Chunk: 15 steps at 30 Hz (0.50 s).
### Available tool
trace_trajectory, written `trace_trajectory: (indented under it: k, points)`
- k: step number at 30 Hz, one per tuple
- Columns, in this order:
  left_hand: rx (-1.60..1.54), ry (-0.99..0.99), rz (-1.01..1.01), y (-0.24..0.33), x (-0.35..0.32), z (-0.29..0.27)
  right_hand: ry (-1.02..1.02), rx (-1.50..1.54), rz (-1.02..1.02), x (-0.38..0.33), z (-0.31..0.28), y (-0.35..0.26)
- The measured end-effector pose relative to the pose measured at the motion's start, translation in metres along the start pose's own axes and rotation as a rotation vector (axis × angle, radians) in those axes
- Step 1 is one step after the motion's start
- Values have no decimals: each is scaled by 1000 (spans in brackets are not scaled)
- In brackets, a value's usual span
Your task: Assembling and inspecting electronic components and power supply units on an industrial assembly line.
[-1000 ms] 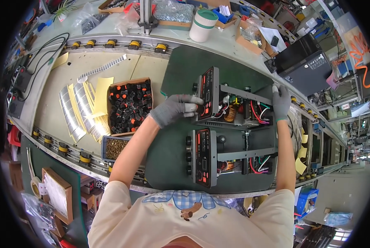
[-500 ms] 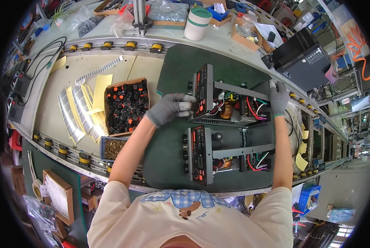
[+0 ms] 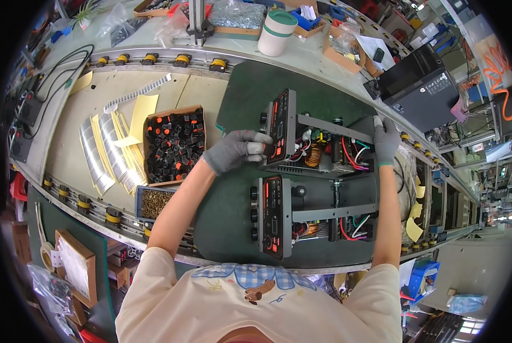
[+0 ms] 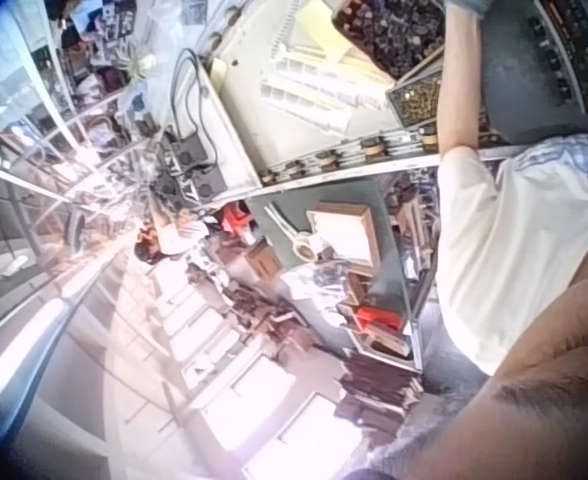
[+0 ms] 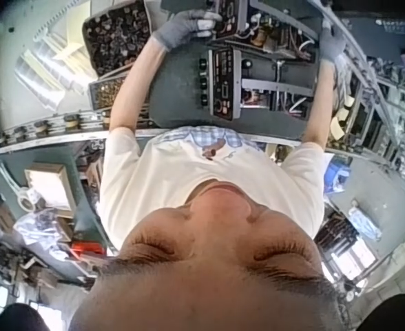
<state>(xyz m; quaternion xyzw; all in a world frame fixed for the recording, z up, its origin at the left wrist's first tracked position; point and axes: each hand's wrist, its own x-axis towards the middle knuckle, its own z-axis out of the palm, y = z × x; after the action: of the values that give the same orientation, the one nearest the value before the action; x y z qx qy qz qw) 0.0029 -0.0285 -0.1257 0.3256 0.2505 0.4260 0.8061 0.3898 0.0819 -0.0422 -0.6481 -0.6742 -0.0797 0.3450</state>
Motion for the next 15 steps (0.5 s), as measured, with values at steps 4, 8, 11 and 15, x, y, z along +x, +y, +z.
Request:
trace_trajectory:
  k: [4,8,11,15]
  points:
    - [-3,2,22,-5,2,2,-26,-14,37,1,0,4]
    - [-47,31,55,-13,-1,3,-68,-23,26,2,-1,1]
    - [-80,58,90,-14,-1,6,-114,-49,75,3,-1,1]
    - [-4,73,74,-9,2,6,-62,-10,40,2,2,5]
